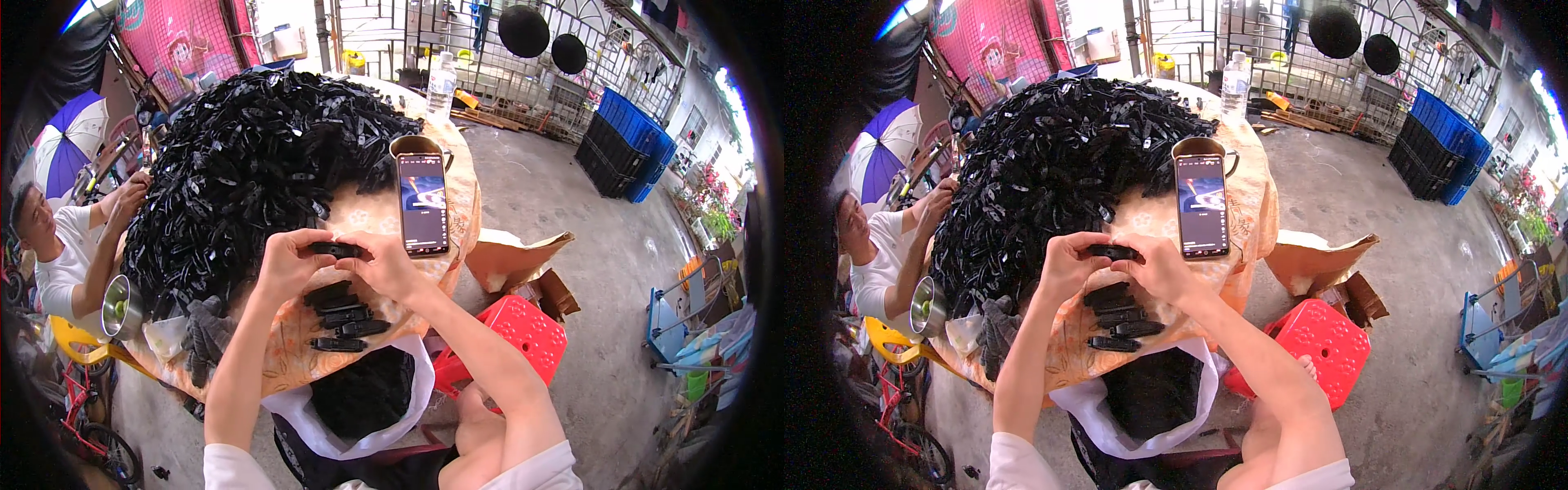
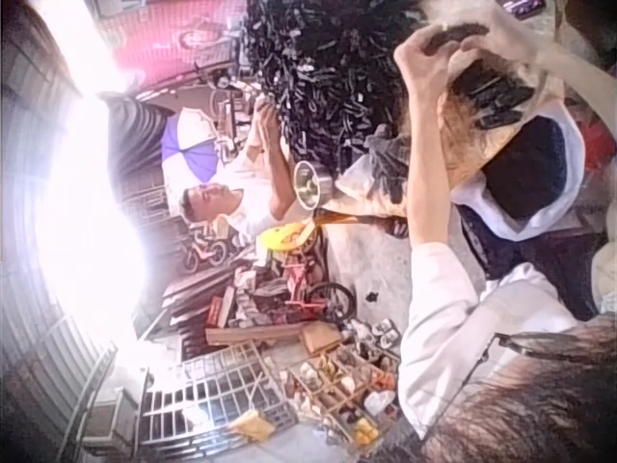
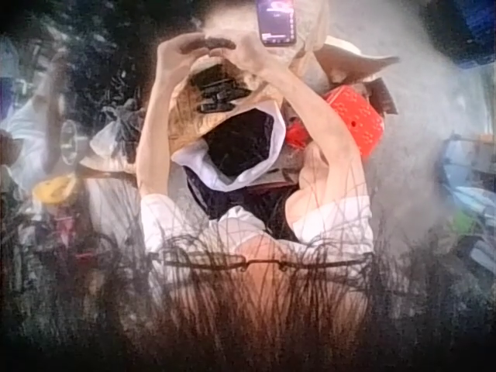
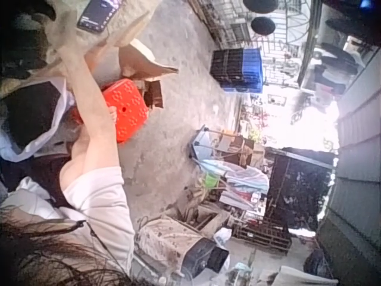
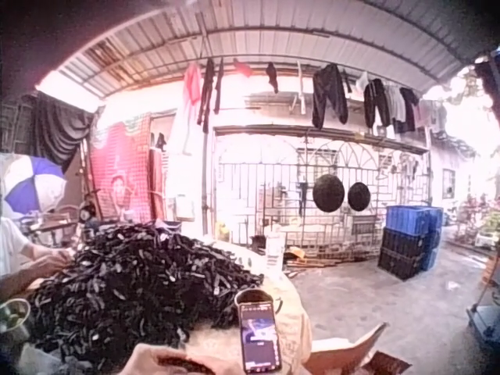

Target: The person assembles small plastic components together by hand, stacks the assembled pieces on the table, and periodically interacts with a smartphone screen.

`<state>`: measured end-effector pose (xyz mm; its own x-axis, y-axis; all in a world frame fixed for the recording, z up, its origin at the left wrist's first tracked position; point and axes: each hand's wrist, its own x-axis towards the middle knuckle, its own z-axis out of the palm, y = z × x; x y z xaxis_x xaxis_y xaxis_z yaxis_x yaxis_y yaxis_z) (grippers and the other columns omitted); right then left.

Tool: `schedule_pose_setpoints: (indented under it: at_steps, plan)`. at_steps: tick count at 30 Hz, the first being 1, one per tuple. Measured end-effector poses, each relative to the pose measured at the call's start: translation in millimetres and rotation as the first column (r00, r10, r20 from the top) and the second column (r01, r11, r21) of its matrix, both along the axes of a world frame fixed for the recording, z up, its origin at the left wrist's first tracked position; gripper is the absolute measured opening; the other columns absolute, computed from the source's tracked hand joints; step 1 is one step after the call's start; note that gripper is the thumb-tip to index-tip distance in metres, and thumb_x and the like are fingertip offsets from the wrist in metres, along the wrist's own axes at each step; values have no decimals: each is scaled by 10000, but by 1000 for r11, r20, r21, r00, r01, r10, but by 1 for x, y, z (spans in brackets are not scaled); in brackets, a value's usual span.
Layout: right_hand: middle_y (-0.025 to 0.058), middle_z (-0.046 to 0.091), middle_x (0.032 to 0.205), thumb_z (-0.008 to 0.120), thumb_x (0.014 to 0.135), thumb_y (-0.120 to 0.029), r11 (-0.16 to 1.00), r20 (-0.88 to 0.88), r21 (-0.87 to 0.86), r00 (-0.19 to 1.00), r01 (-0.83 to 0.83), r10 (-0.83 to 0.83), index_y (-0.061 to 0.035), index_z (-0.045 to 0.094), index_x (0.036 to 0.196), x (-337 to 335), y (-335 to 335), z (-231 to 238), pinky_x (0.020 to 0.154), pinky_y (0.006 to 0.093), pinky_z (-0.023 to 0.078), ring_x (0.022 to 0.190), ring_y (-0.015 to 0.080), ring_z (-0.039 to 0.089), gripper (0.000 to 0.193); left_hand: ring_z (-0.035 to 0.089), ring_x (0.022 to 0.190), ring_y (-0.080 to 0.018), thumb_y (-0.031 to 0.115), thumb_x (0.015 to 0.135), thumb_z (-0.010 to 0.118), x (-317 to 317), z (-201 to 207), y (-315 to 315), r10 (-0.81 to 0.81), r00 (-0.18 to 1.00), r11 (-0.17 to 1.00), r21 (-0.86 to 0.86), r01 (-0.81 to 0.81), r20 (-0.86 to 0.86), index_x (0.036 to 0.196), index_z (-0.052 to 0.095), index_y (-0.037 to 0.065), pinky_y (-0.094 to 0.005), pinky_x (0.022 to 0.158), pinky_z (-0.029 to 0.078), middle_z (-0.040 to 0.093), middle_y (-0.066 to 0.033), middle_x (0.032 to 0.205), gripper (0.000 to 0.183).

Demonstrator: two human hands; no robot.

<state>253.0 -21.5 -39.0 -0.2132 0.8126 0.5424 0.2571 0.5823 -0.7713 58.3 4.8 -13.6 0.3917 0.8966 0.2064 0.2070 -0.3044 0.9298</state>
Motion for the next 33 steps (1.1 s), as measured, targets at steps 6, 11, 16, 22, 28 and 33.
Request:
schedule_pose_setpoints:
  at_steps: [6,11,16,22,28,33]
  plan:
    - [151,688,870,751,825,-97,1000,14,-18,1000,21,-21,-6,671,1115,-1,2,-3,618,306,490,668,173,606,314,643,869,-98,-55,869,655,-5,3,3,-54,996,998,-14,55,78,1119,652,-60,-228,754,532,698,-85,1006,249]
    - [113,686,834,743,851,-138,992,34,-118,998,47,-43,-19,689,1085,-4,-1,1,576,273,458,628,108,549,269,628,727,-97,34,913,626,-20,-7,22,336,935,874,332,-356,118,1045,672,-38,-230,665,500,702,-82,825,157]
    - [120,652,804,693,876,-158,993,234,83,970,-82,61,-21,714,928,1,1,-5,650,346,474,702,230,598,148,625,654,-127,2,858,624,-26,1,20,521,854,762,456,-460,-8,1006,677,-39,-256,614,487,691,-117,785,162]
    - [127,639,799,679,862,-127,992,247,76,966,-97,75,-8,703,857,-2,3,-8,674,366,474,748,280,607,121,637,662,-157,-2,859,611,-32,1,21,593,801,698,545,-464,-78,1005,675,-31,-277,635,500,693,-125,789,163]
    - [149,652,919,631,868,-104,997,350,-46,936,64,-43,-23,690,991,-7,7,1,722,396,505,841,325,640,158,606,679,-95,-29,915,539,-49,18,27,466,812,798,230,-558,353,1078,658,-22,-229,605,491,678,-72,881,202]
    - [182,517,1330,593,867,-92,957,548,261,796,130,-258,-86,582,1264,-30,25,8,867,421,538,1011,386,631,397,596,671,-73,-2,923,545,-59,34,22,501,801,826,94,-555,327,1049,673,-15,-206,596,482,673,-50,867,180]
